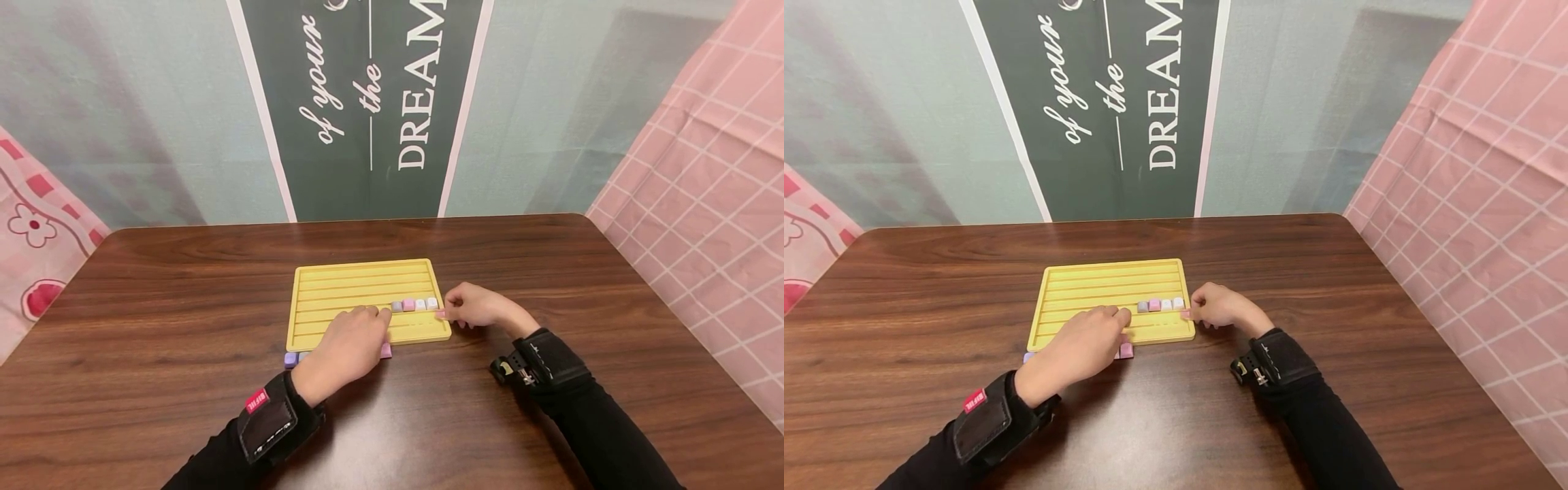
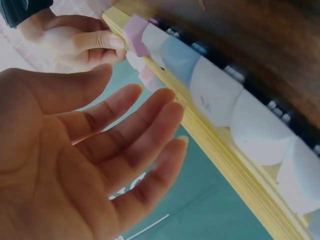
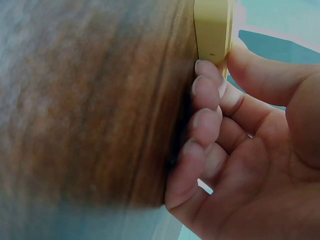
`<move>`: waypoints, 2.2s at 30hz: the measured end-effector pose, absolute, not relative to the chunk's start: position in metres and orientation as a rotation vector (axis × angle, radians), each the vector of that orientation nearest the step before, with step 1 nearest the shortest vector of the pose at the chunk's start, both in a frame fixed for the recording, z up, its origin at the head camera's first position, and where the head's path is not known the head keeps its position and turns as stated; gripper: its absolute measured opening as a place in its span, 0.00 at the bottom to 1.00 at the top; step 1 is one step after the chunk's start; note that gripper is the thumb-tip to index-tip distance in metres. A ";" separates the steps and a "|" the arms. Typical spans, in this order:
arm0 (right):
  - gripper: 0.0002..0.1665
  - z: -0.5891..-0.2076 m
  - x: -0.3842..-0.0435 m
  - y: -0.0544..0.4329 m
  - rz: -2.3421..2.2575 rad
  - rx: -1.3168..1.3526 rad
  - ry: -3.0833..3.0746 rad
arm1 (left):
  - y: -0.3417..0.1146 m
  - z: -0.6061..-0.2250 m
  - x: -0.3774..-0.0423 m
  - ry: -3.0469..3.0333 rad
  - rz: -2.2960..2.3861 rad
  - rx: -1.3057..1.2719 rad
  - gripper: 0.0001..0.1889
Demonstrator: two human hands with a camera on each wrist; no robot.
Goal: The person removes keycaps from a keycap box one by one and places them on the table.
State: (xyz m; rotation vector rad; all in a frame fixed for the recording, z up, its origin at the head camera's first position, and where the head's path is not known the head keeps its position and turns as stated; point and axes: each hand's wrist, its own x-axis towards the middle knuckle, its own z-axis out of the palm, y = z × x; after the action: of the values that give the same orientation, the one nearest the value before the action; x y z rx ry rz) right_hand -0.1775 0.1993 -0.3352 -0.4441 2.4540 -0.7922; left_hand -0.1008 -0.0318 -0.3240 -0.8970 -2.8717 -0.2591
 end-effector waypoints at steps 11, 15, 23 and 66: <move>0.17 -0.335 -0.177 0.199 -0.819 -0.438 2.437 | -0.030 -0.321 -0.109 -2.857 -0.282 -0.890 0.05; 0.17 -0.334 -0.176 0.199 -0.801 -0.439 2.451 | -0.029 -0.320 -0.112 -2.869 -0.295 -0.867 0.05; 0.17 -0.334 -0.176 0.200 -0.821 -0.444 2.437 | -0.025 -0.319 -0.118 -2.903 -0.279 -0.854 0.05; 0.17 -0.334 -0.177 0.200 -0.797 -0.440 2.438 | -0.013 -0.317 -0.141 -3.076 -0.161 -0.831 0.07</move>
State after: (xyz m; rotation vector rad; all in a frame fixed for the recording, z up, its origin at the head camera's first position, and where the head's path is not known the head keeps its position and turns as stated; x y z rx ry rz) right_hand -0.1772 0.1996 -0.3344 -0.4401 2.4385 -0.7968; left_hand -0.1410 -0.0128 -0.3166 -0.8309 -3.0757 -0.1607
